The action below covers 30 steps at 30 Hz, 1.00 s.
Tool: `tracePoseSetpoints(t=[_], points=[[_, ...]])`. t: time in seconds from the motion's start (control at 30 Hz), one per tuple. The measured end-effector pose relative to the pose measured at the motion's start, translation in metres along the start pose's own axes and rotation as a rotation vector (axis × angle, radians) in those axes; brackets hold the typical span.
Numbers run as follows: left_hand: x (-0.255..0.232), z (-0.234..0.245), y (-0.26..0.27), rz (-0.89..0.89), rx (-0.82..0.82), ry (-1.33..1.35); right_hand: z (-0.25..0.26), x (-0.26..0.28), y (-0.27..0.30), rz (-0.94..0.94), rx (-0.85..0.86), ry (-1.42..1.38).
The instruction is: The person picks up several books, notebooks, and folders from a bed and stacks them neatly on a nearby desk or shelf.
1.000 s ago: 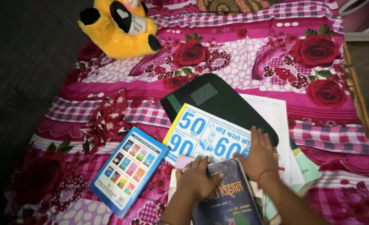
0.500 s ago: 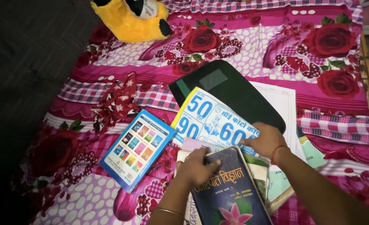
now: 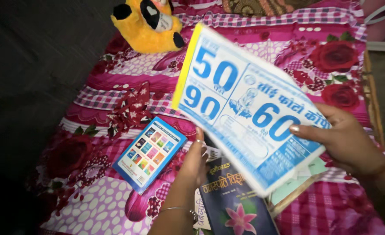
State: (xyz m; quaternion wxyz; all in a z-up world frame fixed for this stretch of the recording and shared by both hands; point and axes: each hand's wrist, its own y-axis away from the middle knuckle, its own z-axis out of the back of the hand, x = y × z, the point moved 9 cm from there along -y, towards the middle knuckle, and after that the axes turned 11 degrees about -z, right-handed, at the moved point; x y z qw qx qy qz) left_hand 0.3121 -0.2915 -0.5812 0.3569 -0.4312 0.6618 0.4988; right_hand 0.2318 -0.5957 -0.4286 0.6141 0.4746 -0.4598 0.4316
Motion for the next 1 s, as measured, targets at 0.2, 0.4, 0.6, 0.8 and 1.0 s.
tracePoseSetpoints(t=[0.2,0.4,0.6,0.8,1.0], points=[[-0.095,-0.060,0.044,-0.220,0.458,0.608,0.000,-0.030,0.033,-0.182,0.182,-0.399],[-0.177,-0.041,0.073,-0.387,0.380,0.289,-0.011,-0.026,0.048,-0.145,0.138,-0.341],[-0.291,-0.005,0.139,-0.582,0.379,0.118,-0.047,-0.004,0.033,0.011,0.245,-0.285],[-0.389,0.035,0.227,-0.752,0.299,0.149,-0.102,0.102,0.065,0.265,0.348,-0.311],[-0.467,0.088,0.335,-1.080,0.264,-0.097,-0.148,0.173,0.096,0.371,0.234,-0.144]])
